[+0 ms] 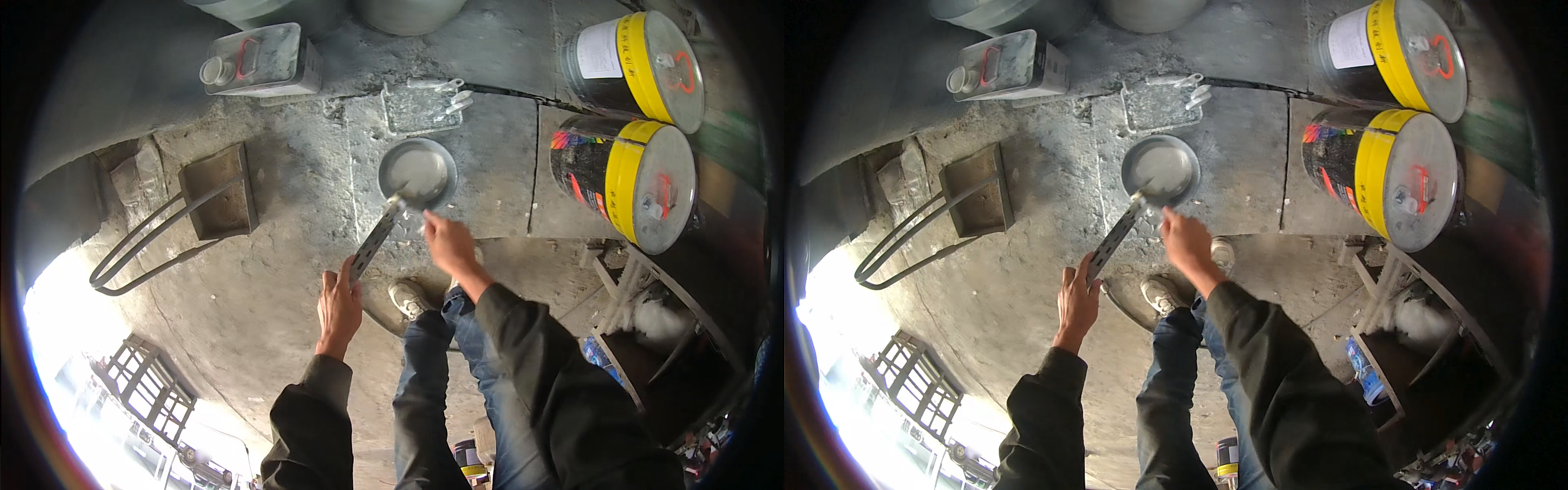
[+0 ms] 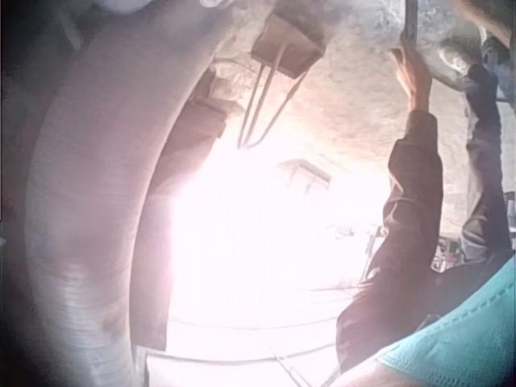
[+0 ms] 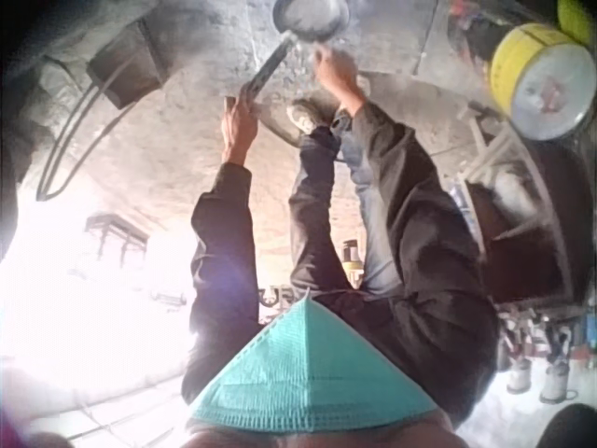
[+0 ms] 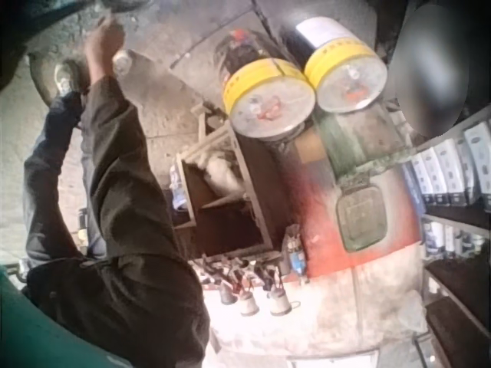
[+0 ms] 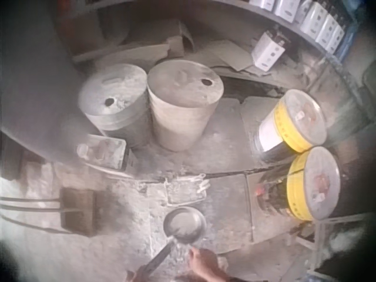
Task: The person pours paint from a bucket into a spray gun cup, stirs the paint in a tray with a stick, and wipes the spray gun nozzle with a cloth. The person then walks to a workbench, wipes the nozzle again, and returns to the paint area to continue stirring.
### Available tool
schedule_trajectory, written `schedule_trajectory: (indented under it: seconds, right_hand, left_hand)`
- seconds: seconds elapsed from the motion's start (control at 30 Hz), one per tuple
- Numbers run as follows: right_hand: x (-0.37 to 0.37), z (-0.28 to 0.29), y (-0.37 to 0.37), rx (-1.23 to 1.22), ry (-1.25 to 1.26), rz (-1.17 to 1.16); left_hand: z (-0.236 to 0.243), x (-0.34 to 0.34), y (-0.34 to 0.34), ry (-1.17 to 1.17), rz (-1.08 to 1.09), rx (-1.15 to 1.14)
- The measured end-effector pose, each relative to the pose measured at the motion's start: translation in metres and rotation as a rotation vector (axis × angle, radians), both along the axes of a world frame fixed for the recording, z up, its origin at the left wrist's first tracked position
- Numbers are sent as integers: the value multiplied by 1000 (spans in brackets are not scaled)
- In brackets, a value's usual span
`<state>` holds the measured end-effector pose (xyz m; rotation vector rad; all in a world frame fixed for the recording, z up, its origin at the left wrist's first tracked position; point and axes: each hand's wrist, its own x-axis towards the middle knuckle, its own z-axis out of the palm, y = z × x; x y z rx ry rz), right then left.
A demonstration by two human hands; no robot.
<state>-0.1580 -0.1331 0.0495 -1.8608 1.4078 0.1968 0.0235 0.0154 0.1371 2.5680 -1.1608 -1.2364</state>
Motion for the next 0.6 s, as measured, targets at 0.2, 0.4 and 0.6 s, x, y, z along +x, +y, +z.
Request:
schedule_trajectory:
  seconds: [0.2, 0.4, 0.6]
  right_hand:
    - [-17, -57, -44, -229, 11, -18]
    - [2, 13, 4, -17, -108, 96]
    - [8, -18, -15, -87, -83, 30]
  left_hand:
    - [-13, 5, -8, 199, 245, 5]
    - [-20, -4, -26, 138, 365, 64]
    - [-20, -10, -32, 124, 282, 91]
